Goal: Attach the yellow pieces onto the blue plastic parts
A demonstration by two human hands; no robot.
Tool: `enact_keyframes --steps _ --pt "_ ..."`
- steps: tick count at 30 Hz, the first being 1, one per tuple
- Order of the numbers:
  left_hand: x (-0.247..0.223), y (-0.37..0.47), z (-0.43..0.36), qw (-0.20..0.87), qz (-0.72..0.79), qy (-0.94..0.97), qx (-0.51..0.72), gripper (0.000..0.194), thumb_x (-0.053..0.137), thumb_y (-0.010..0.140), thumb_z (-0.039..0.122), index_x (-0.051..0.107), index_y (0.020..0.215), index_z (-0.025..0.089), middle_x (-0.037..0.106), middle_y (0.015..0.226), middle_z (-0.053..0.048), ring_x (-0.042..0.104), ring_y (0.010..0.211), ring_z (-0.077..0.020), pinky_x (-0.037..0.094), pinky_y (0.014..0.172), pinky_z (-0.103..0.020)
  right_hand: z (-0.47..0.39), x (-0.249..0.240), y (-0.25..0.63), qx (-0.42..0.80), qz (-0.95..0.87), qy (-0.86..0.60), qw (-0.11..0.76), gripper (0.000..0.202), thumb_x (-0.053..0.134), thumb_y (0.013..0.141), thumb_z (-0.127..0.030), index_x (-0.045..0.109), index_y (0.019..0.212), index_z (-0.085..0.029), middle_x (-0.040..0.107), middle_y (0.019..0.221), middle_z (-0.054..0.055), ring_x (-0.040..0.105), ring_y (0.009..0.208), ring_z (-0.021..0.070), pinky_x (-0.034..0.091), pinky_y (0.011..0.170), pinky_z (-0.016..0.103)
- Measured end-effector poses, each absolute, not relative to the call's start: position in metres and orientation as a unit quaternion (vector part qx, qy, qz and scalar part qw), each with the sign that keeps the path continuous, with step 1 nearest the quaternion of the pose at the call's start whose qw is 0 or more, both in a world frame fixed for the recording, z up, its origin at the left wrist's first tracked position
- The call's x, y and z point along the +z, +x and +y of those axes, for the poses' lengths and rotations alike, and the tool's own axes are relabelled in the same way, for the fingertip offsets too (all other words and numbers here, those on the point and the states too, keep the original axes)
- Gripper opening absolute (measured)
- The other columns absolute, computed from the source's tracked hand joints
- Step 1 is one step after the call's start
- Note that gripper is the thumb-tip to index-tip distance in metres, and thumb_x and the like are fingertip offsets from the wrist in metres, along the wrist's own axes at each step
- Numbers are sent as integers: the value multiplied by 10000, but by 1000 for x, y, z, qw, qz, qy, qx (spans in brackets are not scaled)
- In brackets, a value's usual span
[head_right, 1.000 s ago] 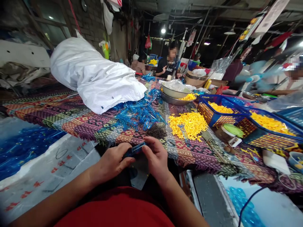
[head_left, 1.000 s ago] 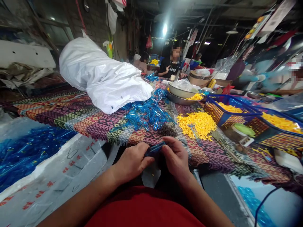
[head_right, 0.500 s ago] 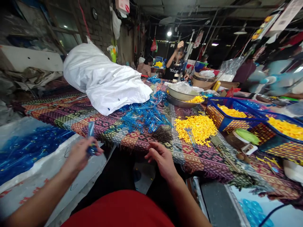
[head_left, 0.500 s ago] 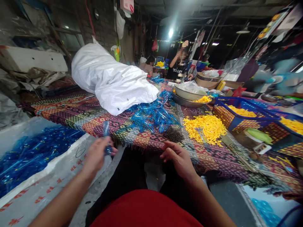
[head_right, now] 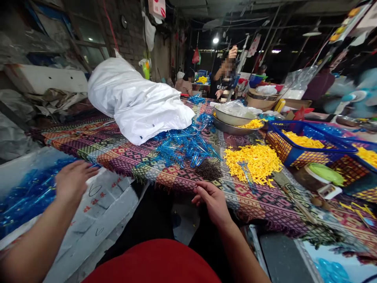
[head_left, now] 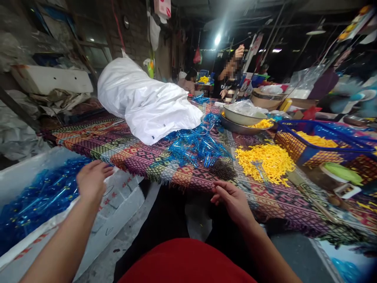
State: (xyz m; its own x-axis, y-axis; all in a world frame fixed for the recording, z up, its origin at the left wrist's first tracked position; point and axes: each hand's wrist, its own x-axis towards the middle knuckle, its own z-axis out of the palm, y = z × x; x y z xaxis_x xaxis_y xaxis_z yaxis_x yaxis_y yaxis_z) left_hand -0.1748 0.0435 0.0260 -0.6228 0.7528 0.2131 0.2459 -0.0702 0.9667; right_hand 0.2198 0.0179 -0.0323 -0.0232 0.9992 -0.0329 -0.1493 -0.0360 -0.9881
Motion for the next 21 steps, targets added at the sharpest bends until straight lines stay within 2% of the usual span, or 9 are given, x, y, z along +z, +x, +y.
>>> enact_keyframes --steps 3,5,6,8,11,15,18,20,21 --pt "26 -120 77 193 634 491 565 234 584 702 301 610 894 170 654 866 -46 612 835 -190 470 816 -325 17 -32 220 550 -460 -464 521 327 651 734 -389 597 956 -155 635 754 27 629 535 142 453 468 238" --pt "28 -90 96 56 616 713 331 248 426 819 275 609 951 172 636 1024 -85 563 1000 -208 403 907 -336 14 -31 219 546 -467 -464 518 331 650 731 -395 598 950 -152 638 750 31 626 534 141 454 462 237" --pt "29 -77 103 6 609 761 223 274 366 849 262 604 950 172 636 1015 -94 566 987 -211 403 891 -341 11 -29 219 543 -473 -466 514 332 650 728 -399 600 941 -150 637 744 31 623 532 140 454 456 236" --pt "28 -58 114 -14 596 789 151 279 350 853 247 610 892 151 648 928 -120 589 906 -232 418 832 -352 4 -26 219 533 -495 -473 498 326 650 718 -405 607 911 -145 633 712 24 616 526 138 457 448 235" --pt "20 -44 121 -13 594 796 119 260 362 832 207 610 813 133 642 843 -146 602 828 -260 426 762 -369 -6 -20 222 520 -539 -486 451 299 629 730 -400 615 889 -148 629 664 7 607 521 129 468 463 237" --pt "12 -42 120 -33 596 796 99 249 358 828 196 586 914 142 605 934 -144 582 884 -263 418 768 -364 -9 -12 247 476 -602 -508 392 276 583 761 -391 630 892 -153 619 589 -6 579 494 121 450 454 232" --pt "14 -46 116 -56 603 789 104 239 371 826 214 572 931 141 577 953 -137 571 905 -264 425 771 -360 -1 -9 285 343 -592 -584 436 308 570 759 -414 643 901 -150 615 569 6 567 486 141 436 451 254" --pt "19 -46 113 -63 608 776 157 237 371 825 216 572 930 145 566 977 -134 562 939 -267 430 792 -366 8 -12 313 224 -575 -645 451 327 543 768 -424 658 907 -150 631 597 26 574 520 165 457 511 293" --pt "22 -45 112 -48 610 764 207 229 386 820 223 570 935 151 563 994 -128 559 956 -263 436 799 -363 12 -15 324 167 -591 -662 430 310 535 769 -415 672 867 -154 654 661 50 597 593 185 471 571 314"
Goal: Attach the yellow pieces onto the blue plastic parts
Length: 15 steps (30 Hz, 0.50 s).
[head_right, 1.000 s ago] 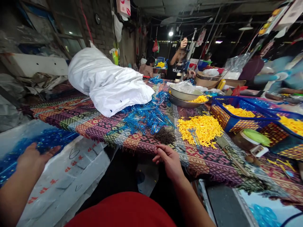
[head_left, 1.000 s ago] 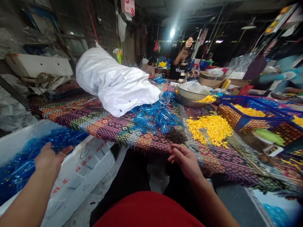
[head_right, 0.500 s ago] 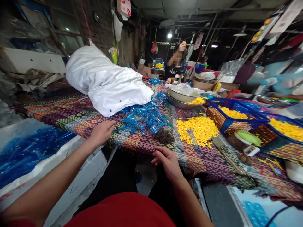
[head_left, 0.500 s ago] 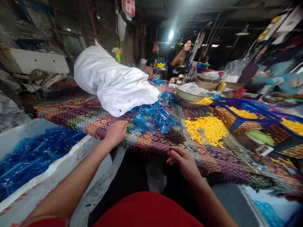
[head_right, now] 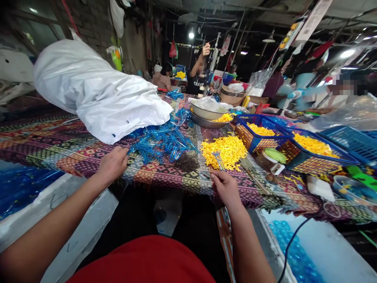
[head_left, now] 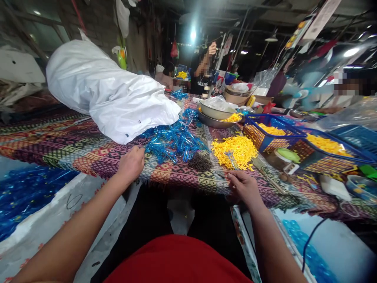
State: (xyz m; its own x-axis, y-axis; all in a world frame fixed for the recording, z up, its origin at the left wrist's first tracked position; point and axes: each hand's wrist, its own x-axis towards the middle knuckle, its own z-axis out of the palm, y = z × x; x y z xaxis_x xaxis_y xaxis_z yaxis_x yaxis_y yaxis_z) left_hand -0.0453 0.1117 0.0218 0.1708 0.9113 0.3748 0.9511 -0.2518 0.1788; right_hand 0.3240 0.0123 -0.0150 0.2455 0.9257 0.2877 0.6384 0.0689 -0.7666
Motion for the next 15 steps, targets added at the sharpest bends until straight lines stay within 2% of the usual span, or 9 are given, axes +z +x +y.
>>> enact_keyframes --steps 2,4,6,8,11,15 --pt "27 -39 106 -47 -614 -711 -340 207 437 798 251 553 946 163 571 977 -103 582 913 -240 470 753 -342 20 -22 339 85 -632 -673 374 284 506 788 -380 687 841 -167 678 789 79 613 753 215 471 700 341" --pt "30 -27 97 -234 -597 -614 -459 193 484 770 279 515 928 172 581 847 -52 617 715 -195 501 586 -302 27 -28 344 34 -662 -680 314 279 471 816 -349 689 864 -183 676 880 83 603 838 217 452 767 336" --pt "31 -13 85 -444 -533 -528 -490 180 514 750 299 470 877 179 552 712 -1 600 535 -166 471 429 -271 33 -29 343 -1 -672 -690 267 288 439 842 -331 682 890 -184 666 900 81 597 845 208 442 774 314" --pt "29 1 71 -576 -478 -465 -473 185 559 714 276 454 824 171 544 661 16 594 474 -158 440 365 -241 42 -26 340 -33 -673 -704 225 288 423 856 -316 673 890 -177 655 877 83 592 829 203 432 754 297" --pt "22 16 52 -666 -430 -414 -448 180 579 697 250 452 782 155 550 639 19 603 455 -150 427 347 -214 58 -16 337 -68 -678 -718 140 265 413 861 -268 661 883 -175 629 884 92 586 792 201 410 687 286" --pt "11 25 37 -707 -418 -386 -420 177 579 701 247 445 775 158 556 641 26 604 442 -143 417 338 -204 78 -6 332 -75 -706 -703 36 268 387 867 -220 645 907 -160 597 945 127 584 772 208 383 647 293"
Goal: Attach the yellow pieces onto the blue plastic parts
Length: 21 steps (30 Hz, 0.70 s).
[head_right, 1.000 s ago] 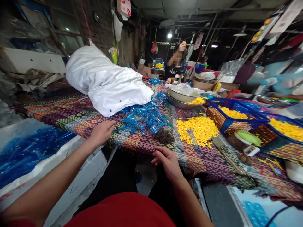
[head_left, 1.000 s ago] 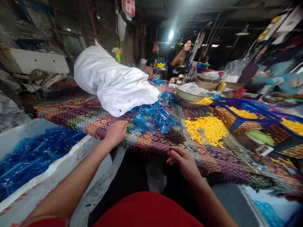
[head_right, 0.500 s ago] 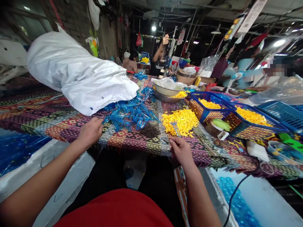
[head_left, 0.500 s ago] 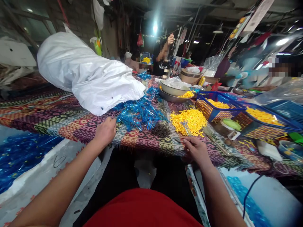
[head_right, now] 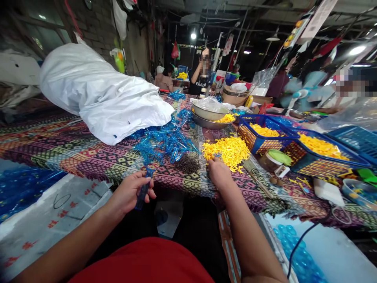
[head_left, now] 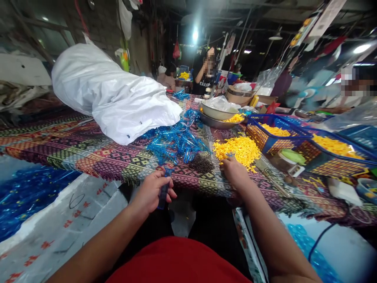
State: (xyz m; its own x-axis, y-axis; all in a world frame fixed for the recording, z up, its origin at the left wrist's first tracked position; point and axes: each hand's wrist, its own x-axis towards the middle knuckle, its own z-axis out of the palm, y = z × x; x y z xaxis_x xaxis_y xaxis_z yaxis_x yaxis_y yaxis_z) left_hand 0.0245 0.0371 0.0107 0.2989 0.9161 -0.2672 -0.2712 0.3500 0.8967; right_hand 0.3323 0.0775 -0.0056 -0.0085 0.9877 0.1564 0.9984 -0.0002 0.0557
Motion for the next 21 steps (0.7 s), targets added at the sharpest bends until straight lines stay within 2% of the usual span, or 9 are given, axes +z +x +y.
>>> enact_keyframes --steps 6,11,13,16,21 --pt "2 28 26 728 413 382 393 137 557 726 242 456 748 152 557 635 22 612 461 -148 412 338 -201 89 -4 332 -36 -732 -681 9 218 452 833 -226 657 861 -159 635 871 114 599 781 209 386 663 277" --pt "4 32 19 748 392 375 382 124 540 738 233 453 771 152 560 669 15 616 475 -148 419 353 -208 91 -4 343 -12 -723 -691 13 210 493 809 -275 670 836 -164 677 790 89 615 727 202 383 605 258" --pt "5 34 17 752 386 373 382 123 542 729 223 454 776 150 560 680 9 619 483 -152 428 363 -216 90 -4 346 -3 -727 -687 18 223 488 820 -280 675 877 -173 688 809 82 618 730 190 390 612 247" --pt "4 35 15 755 385 366 385 125 542 717 206 447 776 151 561 683 4 618 482 -164 427 359 -226 89 -6 350 8 -745 -666 24 224 486 817 -201 679 929 -195 692 868 64 616 773 163 401 669 220" --pt "2 34 13 756 385 363 386 115 540 715 189 446 770 150 563 687 0 621 486 -170 436 368 -233 86 -11 355 4 -769 -638 40 215 490 802 -158 703 774 -178 664 802 67 589 759 157 404 708 215"
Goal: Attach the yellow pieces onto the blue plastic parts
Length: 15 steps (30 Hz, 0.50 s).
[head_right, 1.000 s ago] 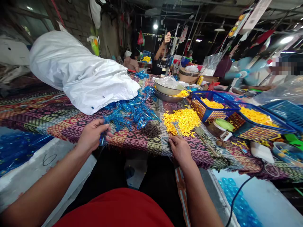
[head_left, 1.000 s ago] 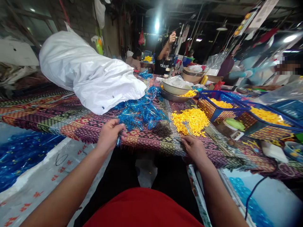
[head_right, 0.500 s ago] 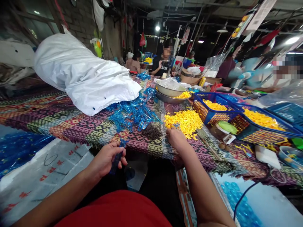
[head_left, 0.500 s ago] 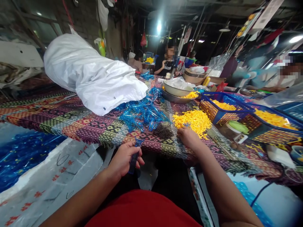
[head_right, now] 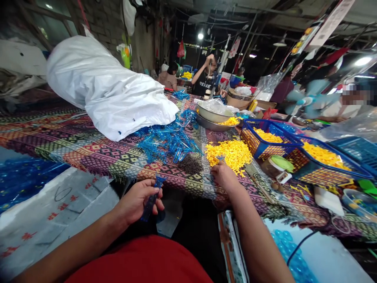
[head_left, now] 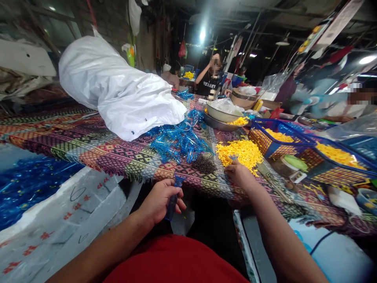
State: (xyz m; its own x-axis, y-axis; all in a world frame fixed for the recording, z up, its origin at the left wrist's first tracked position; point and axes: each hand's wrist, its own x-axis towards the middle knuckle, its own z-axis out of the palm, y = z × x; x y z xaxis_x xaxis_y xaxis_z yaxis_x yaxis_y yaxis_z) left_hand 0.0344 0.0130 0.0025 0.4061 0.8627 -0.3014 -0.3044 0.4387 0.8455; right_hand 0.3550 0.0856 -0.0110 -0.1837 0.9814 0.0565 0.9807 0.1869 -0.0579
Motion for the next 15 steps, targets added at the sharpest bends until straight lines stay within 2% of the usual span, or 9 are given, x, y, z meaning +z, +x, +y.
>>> enact_keyframes --steps 5,9,13,15 --pt "0 35 10 758 384 365 381 104 537 716 185 461 776 146 563 674 -1 619 482 -171 437 368 -234 83 -12 356 -8 -769 -635 71 248 448 843 -198 692 846 -152 651 867 98 584 814 173 411 751 234" --pt "-2 36 7 756 388 366 379 104 543 709 186 467 766 143 561 659 0 615 476 -167 436 367 -232 82 -12 357 8 -760 -644 91 200 503 797 -181 702 769 -177 683 802 73 610 786 178 429 715 231" --pt "-1 37 6 756 392 366 375 101 543 706 187 468 758 142 557 649 3 609 466 -164 435 364 -232 82 -11 362 18 -741 -661 115 226 495 799 -192 699 893 -165 703 877 79 633 796 187 447 685 237" --pt "-1 38 6 758 393 365 372 99 540 705 187 465 754 143 554 644 5 609 464 -165 435 363 -233 82 -10 363 25 -742 -659 123 225 501 789 -193 705 880 -163 704 858 82 634 779 193 448 676 245"
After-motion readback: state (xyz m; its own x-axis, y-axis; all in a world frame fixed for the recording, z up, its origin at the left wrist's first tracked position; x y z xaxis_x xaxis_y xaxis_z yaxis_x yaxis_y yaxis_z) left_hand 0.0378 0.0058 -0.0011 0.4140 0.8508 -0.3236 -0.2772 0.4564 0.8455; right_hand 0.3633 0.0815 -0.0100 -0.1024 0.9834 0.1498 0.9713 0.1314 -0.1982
